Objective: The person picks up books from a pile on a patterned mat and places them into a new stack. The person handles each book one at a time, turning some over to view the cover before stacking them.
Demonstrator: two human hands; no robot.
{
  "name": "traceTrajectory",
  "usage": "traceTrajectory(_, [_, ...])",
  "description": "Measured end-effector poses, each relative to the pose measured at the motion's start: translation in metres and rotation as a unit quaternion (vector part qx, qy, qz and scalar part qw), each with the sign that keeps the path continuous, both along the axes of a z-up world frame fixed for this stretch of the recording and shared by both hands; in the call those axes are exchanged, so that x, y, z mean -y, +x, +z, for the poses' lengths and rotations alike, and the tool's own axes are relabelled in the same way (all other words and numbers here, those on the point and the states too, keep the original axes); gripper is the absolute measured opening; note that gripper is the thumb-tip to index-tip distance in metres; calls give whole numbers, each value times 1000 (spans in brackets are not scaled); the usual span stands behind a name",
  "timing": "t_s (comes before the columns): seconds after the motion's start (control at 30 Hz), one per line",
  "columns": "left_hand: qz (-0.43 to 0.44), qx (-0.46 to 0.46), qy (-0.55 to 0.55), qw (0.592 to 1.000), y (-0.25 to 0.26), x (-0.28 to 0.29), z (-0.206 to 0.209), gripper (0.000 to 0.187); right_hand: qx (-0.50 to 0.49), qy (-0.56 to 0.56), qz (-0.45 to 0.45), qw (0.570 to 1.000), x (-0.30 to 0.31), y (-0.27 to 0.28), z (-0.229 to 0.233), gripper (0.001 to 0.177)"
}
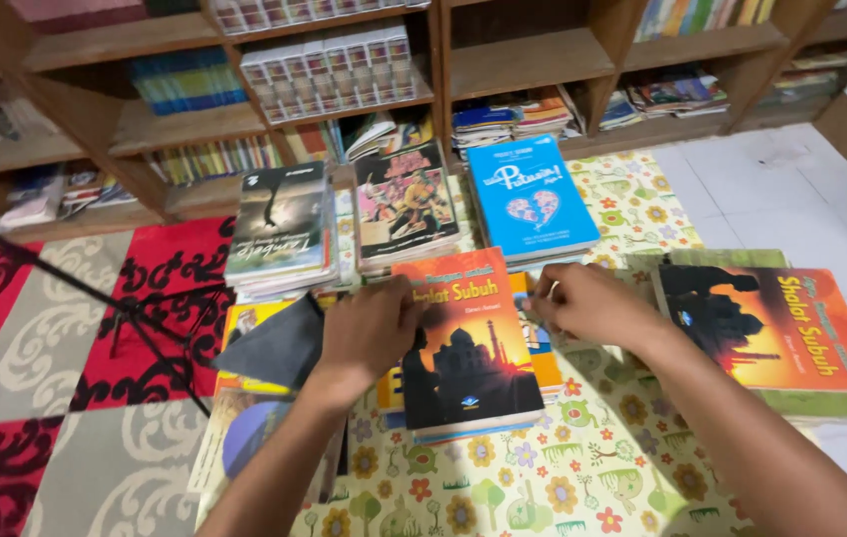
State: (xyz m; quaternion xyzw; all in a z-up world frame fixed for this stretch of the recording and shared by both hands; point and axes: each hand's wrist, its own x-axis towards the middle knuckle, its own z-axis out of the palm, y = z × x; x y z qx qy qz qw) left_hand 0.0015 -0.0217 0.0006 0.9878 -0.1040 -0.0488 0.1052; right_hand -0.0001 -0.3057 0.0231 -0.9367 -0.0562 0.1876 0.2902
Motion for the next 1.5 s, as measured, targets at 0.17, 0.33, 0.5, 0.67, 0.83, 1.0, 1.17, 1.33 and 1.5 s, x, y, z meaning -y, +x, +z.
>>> traceTrajectory(0.17, [-109,23,-91,990,6,37,-8,29,46,23,-72,996,66,-13,-8,22])
traceTrajectory(0.33, [-205,45,-55,976,20,98,-10,20,80,150,-204,964,144,-36,-15,16])
traceTrajectory(0.5, [-385,207,-269,858,23,168,11,12,127,103,-332,929,183,-73,13,22])
traceTrajectory(0.67, [-376,46,-174,909,50,242,0,18,148,81,-403,899,244,-91,-11,18])
traceTrajectory(0.83, [-335,-71,-63,938,72,285,-7,35,119,32,-434,893,275,-96,-38,24])
traceTrajectory(1.0, [-309,-192,-82,928,86,290,-9,55,33,156,-416,896,272,-99,-38,42])
traceTrajectory(1.17, [-292,-224,-86,926,95,300,-20,52,24,133,-388,912,281,-91,-48,40])
traceTrajectory(1.33, [-294,-246,-125,915,106,314,-49,52,17,74,-381,921,271,-88,-42,43])
traceTrajectory(1.5, [-338,-290,-206,872,82,321,-27,43,81,203,-395,892,258,-91,-22,31])
